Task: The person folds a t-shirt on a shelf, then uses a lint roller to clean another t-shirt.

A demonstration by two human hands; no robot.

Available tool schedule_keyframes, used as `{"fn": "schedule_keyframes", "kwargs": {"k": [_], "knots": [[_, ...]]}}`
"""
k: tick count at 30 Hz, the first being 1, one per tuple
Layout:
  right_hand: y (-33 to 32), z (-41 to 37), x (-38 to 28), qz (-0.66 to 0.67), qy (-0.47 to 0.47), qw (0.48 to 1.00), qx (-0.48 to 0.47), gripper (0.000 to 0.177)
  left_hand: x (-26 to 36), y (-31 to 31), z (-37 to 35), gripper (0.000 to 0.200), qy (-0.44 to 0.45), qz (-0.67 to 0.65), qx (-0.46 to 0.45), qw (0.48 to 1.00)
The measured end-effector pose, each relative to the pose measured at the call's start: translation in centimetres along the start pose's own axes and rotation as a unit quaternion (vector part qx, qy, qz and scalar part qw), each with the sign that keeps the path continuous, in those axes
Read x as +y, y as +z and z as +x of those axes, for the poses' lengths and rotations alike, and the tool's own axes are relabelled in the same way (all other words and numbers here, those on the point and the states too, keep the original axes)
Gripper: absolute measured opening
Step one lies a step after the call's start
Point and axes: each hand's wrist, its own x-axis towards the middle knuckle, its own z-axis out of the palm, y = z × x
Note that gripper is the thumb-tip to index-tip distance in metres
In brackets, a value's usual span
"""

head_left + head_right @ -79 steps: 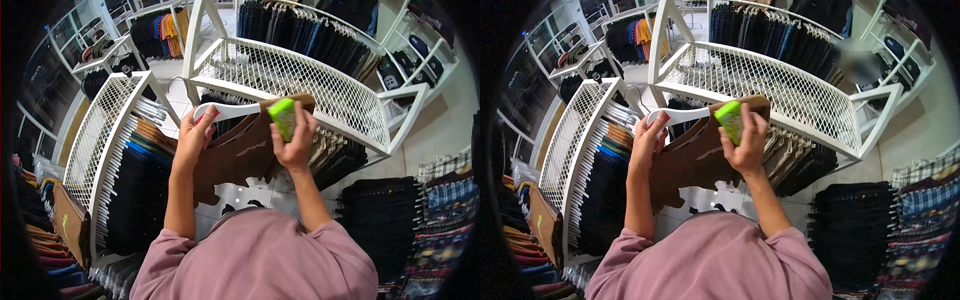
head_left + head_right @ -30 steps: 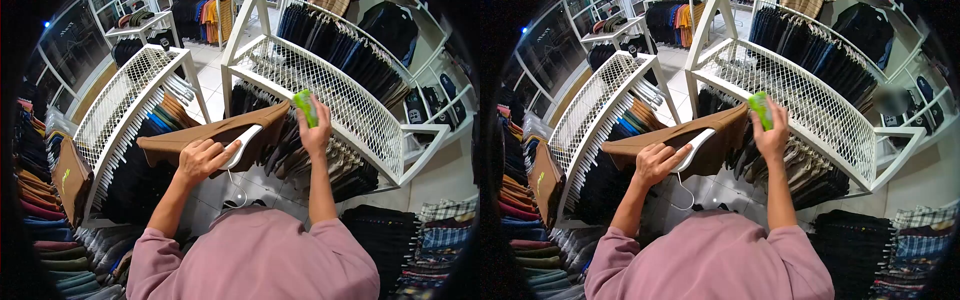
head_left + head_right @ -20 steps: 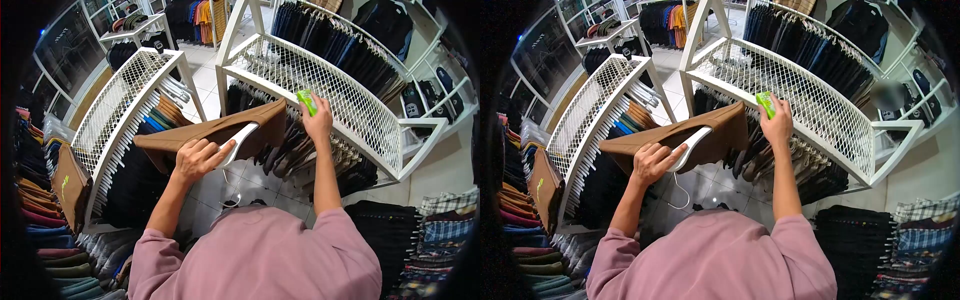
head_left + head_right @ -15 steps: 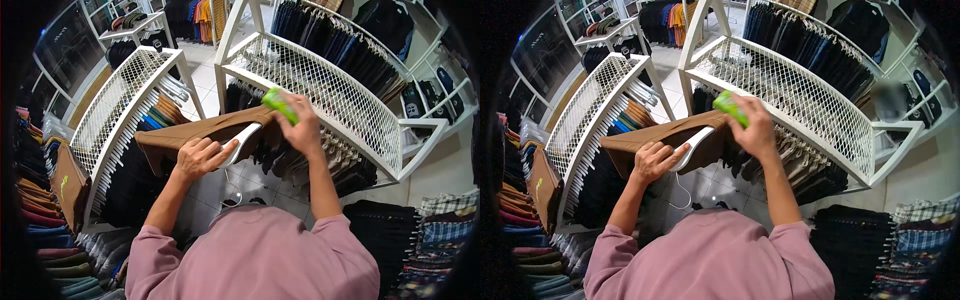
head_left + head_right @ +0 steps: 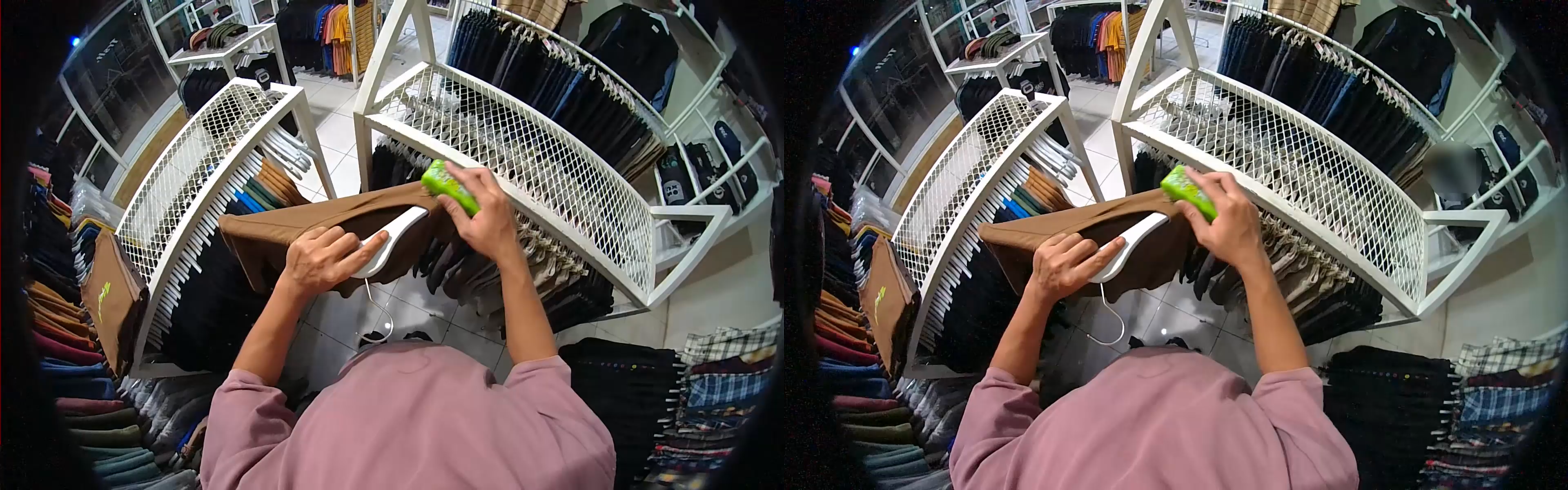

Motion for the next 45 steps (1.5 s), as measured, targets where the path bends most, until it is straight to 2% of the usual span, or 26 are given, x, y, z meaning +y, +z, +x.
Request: {"fn": "schedule_keyframes", "kwargs": {"k": [2,3,6,8,11,13,15,17,18,19,21,22,25,27,28,29,30,31,33,34,35,37,38,42,44,45], "knots": [[0.5,-0.6,3.8,-0.085,0.131,0.987,-0.02,0.046,0.0,0.1,-0.2,0.054,-0.002,-0.002,-0.001,1.0],[0.5,-0.7,5.9,-0.109,0.239,0.964,-0.046,0.047,0.1,0.3,-0.4,0.053,-0.006,-0.007,-0.001,1.0],[-0.8,-1.0,7.1,-0.181,0.235,0.954,-0.035,0.048,0.1,0.3,-0.7,0.052,-0.011,-0.013,-0.001,1.0],[-1.6,-1.0,3.7,-0.002,0.131,0.991,0.035,0.048,0.2,0.4,-0.7,0.051,-0.014,-0.016,-0.005,1.0],[-1.5,-0.8,-0.7,0.059,0.046,0.996,-0.043,0.049,0.3,0.5,0.1,0.051,-0.003,-0.018,-0.008,1.0],[-0.9,-1.4,1.7,0.036,0.066,0.995,-0.068,0.054,0.2,0.1,0.6,0.052,-0.006,-0.023,-0.008,1.0],[-0.9,-2.6,6.5,-0.089,0.21,0.969,-0.099,0.058,-0.2,0.0,0.5,0.05,-0.012,-0.04,-0.023,0.999],[-0.6,-5.5,11.2,-0.116,0.209,0.966,-0.1,0.06,-0.7,-1.1,1.1,0.052,-0.076,-0.168,-0.031,0.982],[-0.9,-5.7,11.1,-0.034,0.22,0.969,-0.104,0.06,-1.1,-2.2,1.8,0.046,-0.12,-0.235,-0.077,0.961],[-0.9,-5.6,10.6,0.095,0.188,0.973,-0.092,0.061,-1.2,-1.4,2.1,0.033,-0.154,-0.311,-0.023,0.938],[-1.2,-5.5,7.0,0.37,0.259,0.888,-0.089,0.06,-2.0,-2.0,2.9,0.028,-0.176,-0.335,-0.095,0.921],[-1.5,-4.9,4.9,0.383,0.208,0.886,-0.158,0.06,-2.4,-1.5,3.3,0.029,-0.166,-0.353,-0.076,0.918],[-0.6,-5.7,2.5,0.512,0.198,0.765,-0.335,0.071,-3.9,-0.6,4.3,0.043,-0.165,-0.334,-0.058,0.926],[-0.3,-6.3,1.4,0.462,0.192,0.782,-0.371,0.08,-4.5,0.5,4.6,0.049,-0.178,-0.334,-0.056,0.924],[-0.2,-6.5,0.5,0.506,0.222,0.749,-0.365,0.076,-4.5,0.2,5.2,0.051,-0.204,-0.33,-0.078,0.918],[0.3,-7.1,0.2,0.508,0.222,0.748,-0.366,0.076,-4.4,0.2,5.7,0.054,-0.229,-0.326,-0.1,0.912],[0.9,-7.9,0.0,0.543,0.254,0.734,-0.32,0.073,-4.3,0.8,5.6,0.059,-0.23,-0.271,-0.062,0.933],[1.6,-8.3,-0.1,0.576,0.285,0.716,-0.273,0.07,-4.5,2.2,5.7,0.071,-0.158,-0.233,0.052,0.958],[3.1,-8.4,-1.0,0.57,0.284,0.733,-0.239,0.065,-2.6,4.4,5.0,0.079,-0.322,-0.164,0.141,0.922],[3.7,-8.4,-1.6,0.531,0.263,0.783,-0.188,0.064,-1.2,4.6,4.9,0.085,-0.434,-0.19,0.098,0.875],[4.3,-8.4,-2.1,0.488,0.242,0.827,-0.137,0.063,-0.7,6.2,3.7,0.088,-0.449,-0.218,0.095,0.862],[5.3,-8.2,-3.7,0.425,0.241,0.864,-0.124,0.064,1.2,5.6,4.2,0.093,-0.549,-0.389,0.042,0.739],[5.8,-8.2,-4.5,0.404,0.223,0.879,-0.119,0.065,1.4,6.1,3.9,0.095,-0.534,-0.353,0.061,0.766],[5.8,-7.1,-7.0,0.343,0.2,0.9,-0.181,0.069,-0.4,6.4,1.6,0.035,-0.554,-0.311,0.121,0.763],[6.1,-6.6,-7.1,0.338,0.185,0.902,-0.196,0.066,-1.5,5.0,0.7,0.029,-0.6,-0.338,0.099,0.718],[6.9,-6.7,-6.6,0.378,0.188,0.892,-0.162,0.062,-1.7,4.0,0.5,0.027,-0.624,-0.366,0.103,0.683]]}}
